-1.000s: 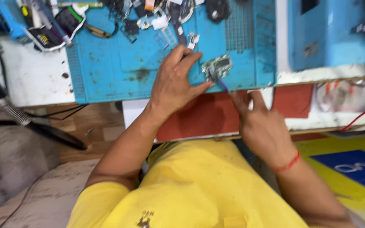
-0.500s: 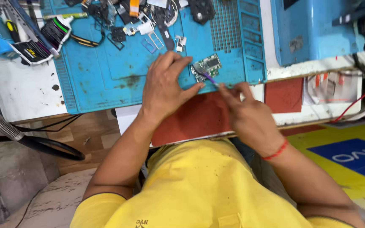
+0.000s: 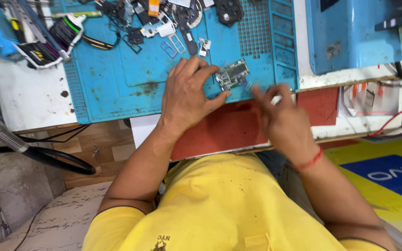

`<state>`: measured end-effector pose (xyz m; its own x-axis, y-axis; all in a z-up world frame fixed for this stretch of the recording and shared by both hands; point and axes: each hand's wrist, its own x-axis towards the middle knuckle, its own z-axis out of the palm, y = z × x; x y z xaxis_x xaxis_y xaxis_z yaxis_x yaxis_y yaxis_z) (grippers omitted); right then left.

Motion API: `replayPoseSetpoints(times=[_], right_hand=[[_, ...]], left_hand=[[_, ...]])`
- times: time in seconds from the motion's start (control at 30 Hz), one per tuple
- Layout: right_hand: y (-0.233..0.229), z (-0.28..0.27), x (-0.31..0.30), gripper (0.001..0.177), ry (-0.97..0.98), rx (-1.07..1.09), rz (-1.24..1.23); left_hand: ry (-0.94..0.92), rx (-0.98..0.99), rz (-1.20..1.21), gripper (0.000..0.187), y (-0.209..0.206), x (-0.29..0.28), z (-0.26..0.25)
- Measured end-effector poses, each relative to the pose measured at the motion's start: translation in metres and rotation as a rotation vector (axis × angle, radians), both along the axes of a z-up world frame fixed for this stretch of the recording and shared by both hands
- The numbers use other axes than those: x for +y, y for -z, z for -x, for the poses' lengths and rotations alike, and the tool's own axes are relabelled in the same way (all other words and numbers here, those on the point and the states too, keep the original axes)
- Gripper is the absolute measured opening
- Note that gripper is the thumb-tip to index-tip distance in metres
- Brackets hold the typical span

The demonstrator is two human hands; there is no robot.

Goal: The person uses a hot air gun to heat a small circuit board, then uses a toothbrush to scrub the board's surface. The person continues to scrub the board with the toothbrush while holding it with the other hand.

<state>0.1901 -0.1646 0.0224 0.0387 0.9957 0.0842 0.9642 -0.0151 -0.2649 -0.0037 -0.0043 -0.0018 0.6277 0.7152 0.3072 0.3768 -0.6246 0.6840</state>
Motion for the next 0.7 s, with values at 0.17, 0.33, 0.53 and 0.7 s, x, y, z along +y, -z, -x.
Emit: replayPoseSetpoints(times=[0.17, 0.33, 0.53, 0.7], right_hand=[[0.0, 0.002, 0.004, 0.045, 0.012, 0.025, 0.041], [-0.02, 0.008, 0.007, 0.047, 0.045, 0.064, 0.057], [-0.028, 0.007, 0.006, 0.047, 0.082, 0.1, 0.055], [-0.019, 0.002, 0.003, 0.04, 0.076, 0.14, 0.006]], left_hand=[[-0.006, 0.019, 0.007, 0.047, -0.001, 0.001, 0.001], [-0.01, 0.008, 0.005, 0.047, 0.0, 0.0, 0.0], [-0.005, 0.005, 0.015, 0.047, 0.0, -0.002, -0.002], [0.002, 0.008, 0.003, 0.049, -0.001, -0.001, 0.0]])
